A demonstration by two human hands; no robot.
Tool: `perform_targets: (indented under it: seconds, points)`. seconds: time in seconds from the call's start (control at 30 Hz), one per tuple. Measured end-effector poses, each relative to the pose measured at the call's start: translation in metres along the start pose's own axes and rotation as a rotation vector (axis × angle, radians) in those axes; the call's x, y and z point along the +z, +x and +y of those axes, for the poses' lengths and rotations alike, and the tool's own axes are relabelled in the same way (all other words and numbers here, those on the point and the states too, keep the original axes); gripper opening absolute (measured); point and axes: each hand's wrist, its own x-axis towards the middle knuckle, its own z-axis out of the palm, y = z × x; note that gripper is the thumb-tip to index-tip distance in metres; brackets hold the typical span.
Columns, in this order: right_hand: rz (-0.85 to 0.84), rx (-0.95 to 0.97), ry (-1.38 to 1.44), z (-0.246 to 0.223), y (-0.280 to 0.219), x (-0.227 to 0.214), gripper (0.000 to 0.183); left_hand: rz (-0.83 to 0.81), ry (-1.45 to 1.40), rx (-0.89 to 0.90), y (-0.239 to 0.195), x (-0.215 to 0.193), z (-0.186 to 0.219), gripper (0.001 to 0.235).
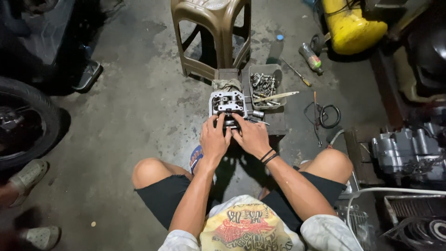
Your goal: Inspecting and assembling small components into a motorcycle engine cylinder head.
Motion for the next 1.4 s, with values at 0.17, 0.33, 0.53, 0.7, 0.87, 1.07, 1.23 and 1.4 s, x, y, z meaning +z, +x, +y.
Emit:
perform_targets:
  seconds: [0.17,0.33,0.53,0.7,0.87,1.07,1.23,1.4]
  points:
    - [-0.01,-0.006,0.015,-0.001,-0.002,-0.003,0.06,-0.009,0.012,-0.005,-0.002,0.002,0.0,0.058]
    - [0.017,-0.017,0.033,-0.002,-0.001,0.001,0.062,-0.001,0.011,-0.002,-0.004,0.009,-0.004,0.06]
    - [0.03,0.002,0.023,0.002,0.002,0.004,0.059,0.012,0.032,0.01,-0.003,0.006,0.0,0.055]
    - [0.093,-0.007,0.053,-0.003,-0.001,0.003,0.06,-0.015,0.018,-0.028,-0.005,0.015,-0.006,0.042]
    - [0.086,0.013,0.047,0.007,0.0,0.016,0.055,-0.009,0.0,-0.019,-0.004,0.005,0.0,0.053]
    - [0.093,0.006,0.076,0.002,-0.002,0.012,0.054,0.018,0.012,-0.011,-0.007,0.021,-0.007,0.047]
    - [0.11,0.002,0.081,0.0,0.0,0.005,0.06,0.031,-0.012,-0.037,-0.005,0.015,-0.003,0.057]
    - [0.129,-0.045,0.102,0.004,0.001,0.0,0.056,0.005,-0.041,-0.07,-0.004,0.008,0.002,0.058]
